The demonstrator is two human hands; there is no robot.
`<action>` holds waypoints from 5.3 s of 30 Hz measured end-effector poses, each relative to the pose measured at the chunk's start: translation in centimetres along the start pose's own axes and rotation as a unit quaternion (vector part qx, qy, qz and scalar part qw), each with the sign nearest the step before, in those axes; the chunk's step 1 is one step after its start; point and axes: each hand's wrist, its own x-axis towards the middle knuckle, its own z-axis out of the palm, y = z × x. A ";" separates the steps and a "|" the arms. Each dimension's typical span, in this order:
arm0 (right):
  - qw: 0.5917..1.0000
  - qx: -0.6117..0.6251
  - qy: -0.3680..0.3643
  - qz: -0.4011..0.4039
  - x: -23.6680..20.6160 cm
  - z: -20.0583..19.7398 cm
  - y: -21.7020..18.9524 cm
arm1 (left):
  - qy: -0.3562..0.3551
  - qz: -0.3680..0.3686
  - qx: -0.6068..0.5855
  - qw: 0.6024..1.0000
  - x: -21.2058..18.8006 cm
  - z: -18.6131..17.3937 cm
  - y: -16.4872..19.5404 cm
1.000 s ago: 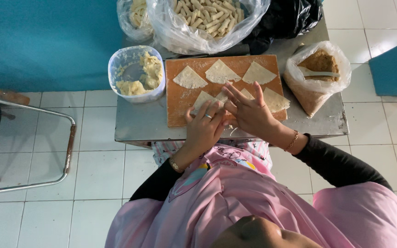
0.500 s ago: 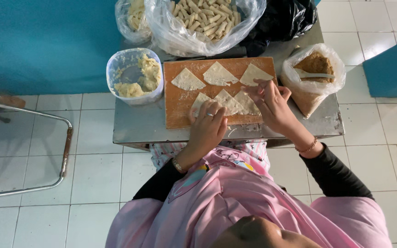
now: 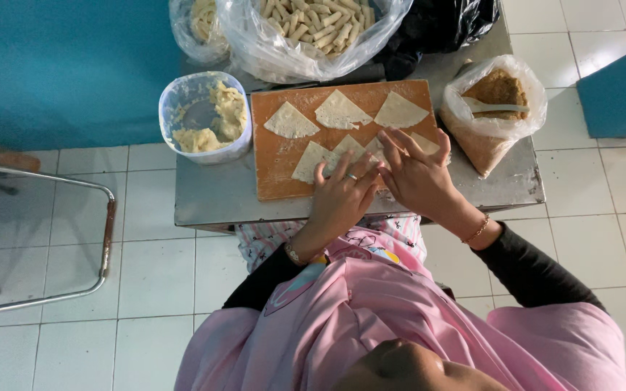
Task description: The person places triangular dough wrappers on a cutting board, spoons filling from a plastic container onto each wrapper, and folds the wrappers over the filling into sealed triangles, setting finished ones aside. Later the person takes a ball of dough, flattens it into a round on the board, and cuts the rounds with a knife.
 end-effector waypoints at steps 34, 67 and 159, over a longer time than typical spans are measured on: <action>0.993 0.077 0.023 0.087 -1.7 -1.0 4.9 | 0.008 -0.024 0.012 1.000 0.9 0.6 1.3; 0.997 0.057 -0.026 0.036 -4.0 -0.2 4.1 | 0.001 0.068 -0.006 0.998 1.6 3.9 3.9; 0.940 -0.116 0.119 -0.299 17.1 4.9 -5.7 | 0.169 -0.008 0.127 0.977 -6.0 0.4 -4.7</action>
